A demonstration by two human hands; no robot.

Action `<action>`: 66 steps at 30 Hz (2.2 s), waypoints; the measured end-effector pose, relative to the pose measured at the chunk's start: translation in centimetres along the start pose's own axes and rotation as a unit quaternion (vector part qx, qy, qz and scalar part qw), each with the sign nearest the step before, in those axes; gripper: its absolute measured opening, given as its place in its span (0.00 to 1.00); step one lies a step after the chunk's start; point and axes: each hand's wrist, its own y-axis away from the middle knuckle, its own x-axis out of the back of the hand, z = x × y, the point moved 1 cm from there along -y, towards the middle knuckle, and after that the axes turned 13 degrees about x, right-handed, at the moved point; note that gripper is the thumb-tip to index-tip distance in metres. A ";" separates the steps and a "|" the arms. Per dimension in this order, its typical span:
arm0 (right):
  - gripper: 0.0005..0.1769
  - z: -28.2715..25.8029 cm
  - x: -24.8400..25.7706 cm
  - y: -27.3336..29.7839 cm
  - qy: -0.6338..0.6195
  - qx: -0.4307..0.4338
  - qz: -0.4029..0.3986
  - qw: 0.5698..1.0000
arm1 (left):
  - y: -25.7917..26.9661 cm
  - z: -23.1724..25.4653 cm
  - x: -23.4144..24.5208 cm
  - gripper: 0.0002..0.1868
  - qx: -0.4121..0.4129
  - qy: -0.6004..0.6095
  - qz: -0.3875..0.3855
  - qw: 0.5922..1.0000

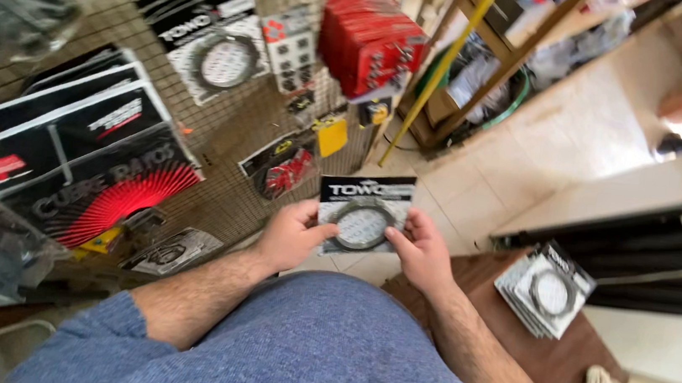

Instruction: The person cleans motorcycle clutch plate packaging using a cloth, wiping both the front and back of several individual packages before placing them on a wooden surface.

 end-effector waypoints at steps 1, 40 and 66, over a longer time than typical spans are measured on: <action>0.19 0.7 -1.2 -1.6 -0.002 0.005 -0.023 1.000 | -0.1 -0.9 1.1 0.14 -0.002 0.066 0.037 0.997; 0.23 3.0 -17.7 -22.7 -0.051 0.116 -0.187 0.974 | -1.3 6.8 14.3 0.24 -0.121 0.112 0.349 0.922; 0.15 7.3 -11.3 -16.3 0.263 0.046 -0.133 0.955 | 2.4 7.1 9.4 0.54 -0.133 -0.043 0.209 0.968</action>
